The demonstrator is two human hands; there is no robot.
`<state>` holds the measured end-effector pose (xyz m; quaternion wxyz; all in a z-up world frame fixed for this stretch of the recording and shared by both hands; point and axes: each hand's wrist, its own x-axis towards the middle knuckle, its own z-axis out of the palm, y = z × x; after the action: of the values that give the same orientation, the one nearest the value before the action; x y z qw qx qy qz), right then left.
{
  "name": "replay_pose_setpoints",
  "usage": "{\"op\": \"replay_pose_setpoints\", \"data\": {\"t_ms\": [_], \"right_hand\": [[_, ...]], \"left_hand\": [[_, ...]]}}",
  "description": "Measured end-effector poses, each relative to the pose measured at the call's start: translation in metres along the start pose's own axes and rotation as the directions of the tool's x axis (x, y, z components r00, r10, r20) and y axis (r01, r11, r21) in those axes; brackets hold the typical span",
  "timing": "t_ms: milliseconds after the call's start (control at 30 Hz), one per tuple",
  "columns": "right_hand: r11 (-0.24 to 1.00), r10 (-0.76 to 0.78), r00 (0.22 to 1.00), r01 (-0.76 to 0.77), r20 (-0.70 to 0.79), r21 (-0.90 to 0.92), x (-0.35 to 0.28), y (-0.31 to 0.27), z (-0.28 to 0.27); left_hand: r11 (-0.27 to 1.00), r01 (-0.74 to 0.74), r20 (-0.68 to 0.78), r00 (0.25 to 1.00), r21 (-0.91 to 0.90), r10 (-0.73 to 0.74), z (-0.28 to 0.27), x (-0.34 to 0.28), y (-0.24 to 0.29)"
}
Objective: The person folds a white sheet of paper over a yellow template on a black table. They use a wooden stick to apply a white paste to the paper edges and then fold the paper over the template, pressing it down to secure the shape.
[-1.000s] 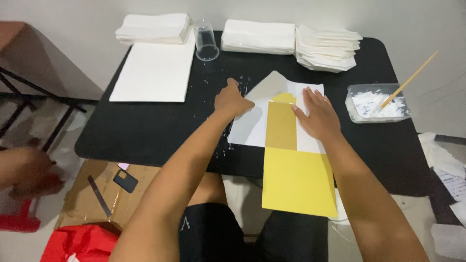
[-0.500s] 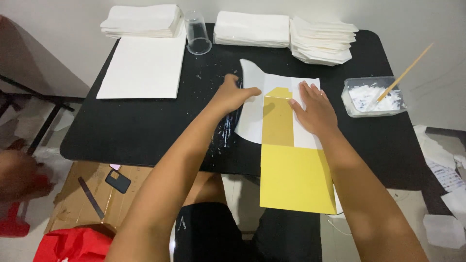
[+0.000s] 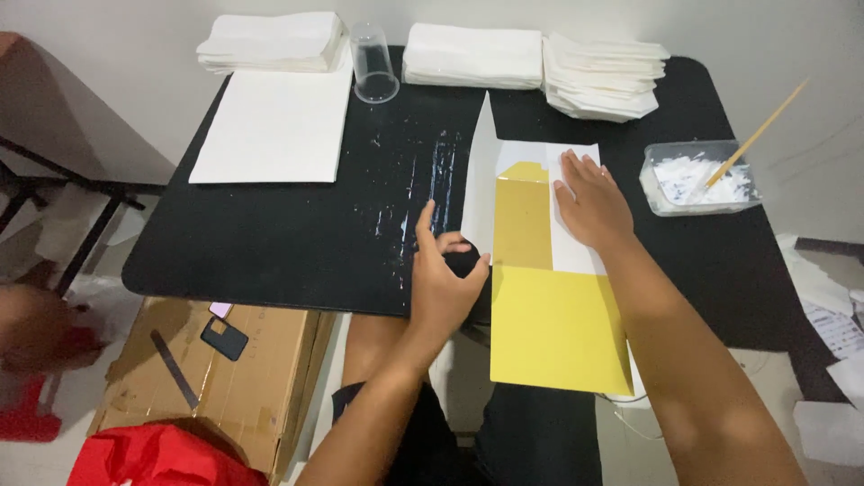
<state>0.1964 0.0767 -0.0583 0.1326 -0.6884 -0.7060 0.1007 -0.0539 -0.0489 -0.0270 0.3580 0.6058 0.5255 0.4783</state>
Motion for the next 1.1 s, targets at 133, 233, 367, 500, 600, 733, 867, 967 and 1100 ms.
{"op": "replay_pose_setpoints", "data": {"t_ms": [133,233,367,500,600,733,867,967,1100], "right_hand": [[0.999,-0.007,1.000,0.008,-0.020,0.045,0.005,0.006,0.004],[0.998,-0.020,0.999,0.022,-0.029,0.065,0.001,0.002,0.000],[0.996,0.002,0.999,0.001,-0.032,0.090,-0.001,0.000,-0.003],[0.991,-0.017,0.999,0.023,-0.046,0.134,0.006,0.015,0.007],[0.988,-0.021,0.998,0.031,-0.065,0.152,0.007,0.020,0.009],[0.985,-0.003,0.997,0.015,-0.071,0.172,0.001,0.020,0.007],[0.988,-0.035,0.997,0.045,-0.067,0.147,0.012,0.032,0.018],[0.990,-0.025,0.998,0.033,-0.059,0.137,0.017,0.034,0.023],[0.988,-0.021,0.998,0.030,-0.063,0.149,0.016,0.032,0.021]], "left_hand": [[0.994,-0.097,-0.052,0.994,-0.051,0.094,0.016,0.002,-0.009],[0.983,-0.182,-0.042,0.982,-0.008,0.182,0.021,0.001,-0.009],[0.966,-0.255,-0.016,0.967,0.034,0.256,0.032,0.012,-0.017],[0.956,-0.246,0.085,0.968,0.158,0.235,0.050,0.023,-0.023],[0.935,-0.249,0.164,0.963,0.252,0.212,0.063,0.032,-0.029],[0.864,-0.326,0.244,0.938,0.384,0.245,0.069,0.030,-0.028],[0.831,-0.340,0.325,0.923,0.439,0.206,0.068,0.032,-0.029],[0.795,-0.367,0.375,0.907,0.484,0.191,0.068,0.032,-0.033],[0.757,-0.419,0.467,0.868,0.502,0.170,0.069,0.034,-0.040]]}}
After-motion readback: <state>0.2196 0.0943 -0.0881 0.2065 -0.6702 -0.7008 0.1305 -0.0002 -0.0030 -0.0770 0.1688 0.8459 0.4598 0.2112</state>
